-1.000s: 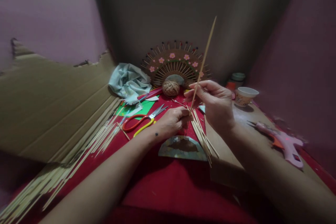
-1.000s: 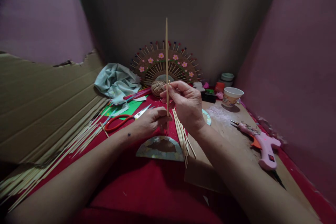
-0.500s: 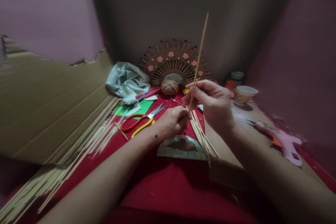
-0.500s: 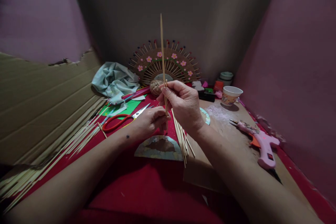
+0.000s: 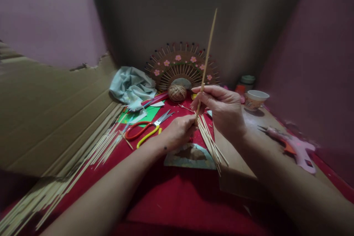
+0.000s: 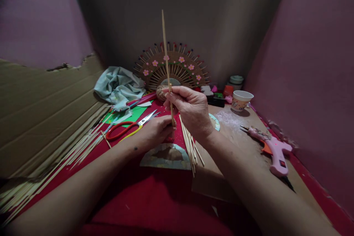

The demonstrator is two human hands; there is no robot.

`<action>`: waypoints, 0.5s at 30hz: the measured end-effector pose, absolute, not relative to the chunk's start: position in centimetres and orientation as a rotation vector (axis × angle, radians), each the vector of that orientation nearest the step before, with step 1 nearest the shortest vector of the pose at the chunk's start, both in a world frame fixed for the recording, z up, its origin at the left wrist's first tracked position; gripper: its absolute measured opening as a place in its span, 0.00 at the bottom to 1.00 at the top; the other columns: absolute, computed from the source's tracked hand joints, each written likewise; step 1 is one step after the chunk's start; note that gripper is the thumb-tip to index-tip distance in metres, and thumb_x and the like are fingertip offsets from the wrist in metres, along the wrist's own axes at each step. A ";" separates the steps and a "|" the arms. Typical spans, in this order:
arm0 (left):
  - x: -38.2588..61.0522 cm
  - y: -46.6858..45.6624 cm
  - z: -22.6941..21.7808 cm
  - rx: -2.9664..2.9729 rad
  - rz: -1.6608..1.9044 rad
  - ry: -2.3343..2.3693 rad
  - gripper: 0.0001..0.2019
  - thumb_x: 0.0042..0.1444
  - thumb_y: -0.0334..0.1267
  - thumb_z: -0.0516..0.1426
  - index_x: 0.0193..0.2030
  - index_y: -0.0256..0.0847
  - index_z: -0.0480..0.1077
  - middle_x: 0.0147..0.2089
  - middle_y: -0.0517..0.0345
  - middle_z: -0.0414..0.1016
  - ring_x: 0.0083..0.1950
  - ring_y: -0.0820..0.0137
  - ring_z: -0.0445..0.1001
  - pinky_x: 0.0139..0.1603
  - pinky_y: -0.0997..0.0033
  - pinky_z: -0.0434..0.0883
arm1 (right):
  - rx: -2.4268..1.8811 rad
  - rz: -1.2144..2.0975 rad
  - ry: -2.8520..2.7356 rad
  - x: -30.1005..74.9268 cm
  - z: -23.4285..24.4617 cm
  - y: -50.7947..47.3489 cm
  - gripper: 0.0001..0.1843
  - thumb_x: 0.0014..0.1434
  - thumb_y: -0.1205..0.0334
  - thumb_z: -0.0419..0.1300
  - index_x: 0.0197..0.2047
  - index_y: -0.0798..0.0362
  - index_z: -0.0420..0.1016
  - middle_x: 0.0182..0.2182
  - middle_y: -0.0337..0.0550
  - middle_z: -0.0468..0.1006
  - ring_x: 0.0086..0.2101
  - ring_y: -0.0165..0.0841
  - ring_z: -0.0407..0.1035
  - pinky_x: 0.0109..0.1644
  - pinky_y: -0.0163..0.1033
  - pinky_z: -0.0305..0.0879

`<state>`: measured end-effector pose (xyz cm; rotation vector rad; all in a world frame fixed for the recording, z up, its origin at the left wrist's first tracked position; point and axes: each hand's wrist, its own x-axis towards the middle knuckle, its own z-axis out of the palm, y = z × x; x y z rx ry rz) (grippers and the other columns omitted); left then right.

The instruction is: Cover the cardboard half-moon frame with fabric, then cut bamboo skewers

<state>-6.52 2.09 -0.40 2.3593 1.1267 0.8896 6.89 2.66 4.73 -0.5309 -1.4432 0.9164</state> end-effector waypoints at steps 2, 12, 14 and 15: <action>-6.5 2.0 -0.2 2.366 0.864 1.136 0.05 0.54 0.28 0.51 0.29 0.38 0.64 0.25 0.64 0.66 0.25 0.77 0.64 0.27 0.78 0.61 | -0.522 0.918 -1.452 7.0 4.6 2.8 0.05 0.54 0.65 0.60 0.34 0.52 0.78 0.20 0.36 0.75 0.22 0.25 0.68 0.26 0.32 0.65; -6.9 1.9 -0.1 2.202 0.763 1.118 0.06 0.53 0.27 0.48 0.28 0.39 0.61 0.22 0.64 0.68 0.22 0.76 0.65 0.23 0.79 0.61 | -0.573 1.028 -1.400 6.7 5.1 2.5 0.05 0.52 0.64 0.62 0.32 0.53 0.79 0.22 0.38 0.77 0.24 0.26 0.70 0.33 0.34 0.68; -7.0 1.9 -0.3 2.193 0.764 1.084 0.06 0.53 0.28 0.48 0.28 0.39 0.60 0.23 0.64 0.68 0.22 0.76 0.66 0.23 0.79 0.61 | -0.570 1.056 -1.375 6.6 5.1 2.5 0.05 0.51 0.65 0.62 0.32 0.53 0.79 0.22 0.38 0.78 0.24 0.26 0.70 0.33 0.35 0.68; -7.0 2.0 -0.3 2.195 0.766 1.072 0.06 0.53 0.28 0.48 0.27 0.39 0.60 0.23 0.64 0.68 0.22 0.77 0.65 0.23 0.79 0.61 | -0.569 1.068 -1.362 6.6 5.1 2.5 0.05 0.50 0.65 0.63 0.32 0.53 0.79 0.22 0.38 0.78 0.24 0.26 0.70 0.32 0.35 0.68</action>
